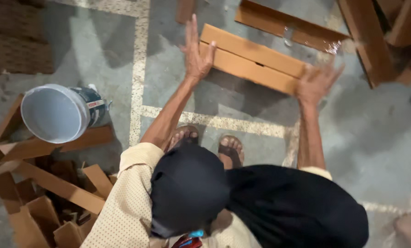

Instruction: The person assembles small wooden boxes by hand in a workshop setting. They pick up pre-cut wooden slats, align the edges, and press them together to form rectangular structures. The person handles the pieces one at a time, inspecting the joints and ensuring the boxes are properly formed before placing them on the floor.

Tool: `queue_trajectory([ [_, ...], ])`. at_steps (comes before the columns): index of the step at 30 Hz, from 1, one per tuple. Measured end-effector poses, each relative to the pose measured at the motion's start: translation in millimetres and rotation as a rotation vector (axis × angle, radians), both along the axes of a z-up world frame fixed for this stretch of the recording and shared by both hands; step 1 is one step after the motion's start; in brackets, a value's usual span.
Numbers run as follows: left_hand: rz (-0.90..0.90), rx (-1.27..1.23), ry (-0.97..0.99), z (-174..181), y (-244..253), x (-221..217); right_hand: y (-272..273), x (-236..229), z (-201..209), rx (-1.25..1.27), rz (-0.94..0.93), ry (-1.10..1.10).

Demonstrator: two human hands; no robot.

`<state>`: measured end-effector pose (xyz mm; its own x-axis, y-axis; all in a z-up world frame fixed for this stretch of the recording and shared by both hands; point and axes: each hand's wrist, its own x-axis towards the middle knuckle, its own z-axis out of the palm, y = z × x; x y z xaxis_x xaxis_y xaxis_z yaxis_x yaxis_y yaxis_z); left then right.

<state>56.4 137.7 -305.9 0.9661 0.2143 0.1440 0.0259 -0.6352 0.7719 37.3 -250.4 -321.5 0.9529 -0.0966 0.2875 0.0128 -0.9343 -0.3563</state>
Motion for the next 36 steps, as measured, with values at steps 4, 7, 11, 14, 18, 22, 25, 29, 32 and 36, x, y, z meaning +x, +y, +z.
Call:
queue_trajectory([
  [4, -0.432, 0.729, -0.379, 18, -23, 20, 68, 8, 25, 0.017, 0.215, 0.157],
  [7, -0.487, 0.233, -0.167, 14, -54, 29, 94, 17, 44, -0.103, 0.184, 0.042],
  [11, -0.378, 0.22, -0.248, 20, -59, 37, 97, 26, 49, -0.034, 0.128, 0.029],
  [14, -0.38, 0.24, -0.2, 24, -62, 31, 94, 26, 40, 0.009, 0.084, 0.099],
  [18, -0.371, 0.247, -0.205, 26, -62, 39, 95, 22, 45, -0.055, 0.1, 0.045],
  [22, -0.354, 0.301, -0.214, 14, -63, 35, 122, 41, 56, -0.09, 0.019, 0.278],
  [25, -0.293, 0.329, -0.251, -2, -70, 43, 195, 51, 46, 0.168, -0.081, 0.576],
  [29, -0.229, 0.289, -0.268, -20, -72, 44, 195, 49, 48, 0.051, 0.123, -0.029],
  [32, -0.244, 0.3, -0.213, -26, -72, 57, 195, 54, 56, 0.101, 0.104, 0.108],
  [36, -0.227, 0.266, -0.261, -26, -72, 67, 195, 55, 57, 0.125, 0.157, -0.052],
])
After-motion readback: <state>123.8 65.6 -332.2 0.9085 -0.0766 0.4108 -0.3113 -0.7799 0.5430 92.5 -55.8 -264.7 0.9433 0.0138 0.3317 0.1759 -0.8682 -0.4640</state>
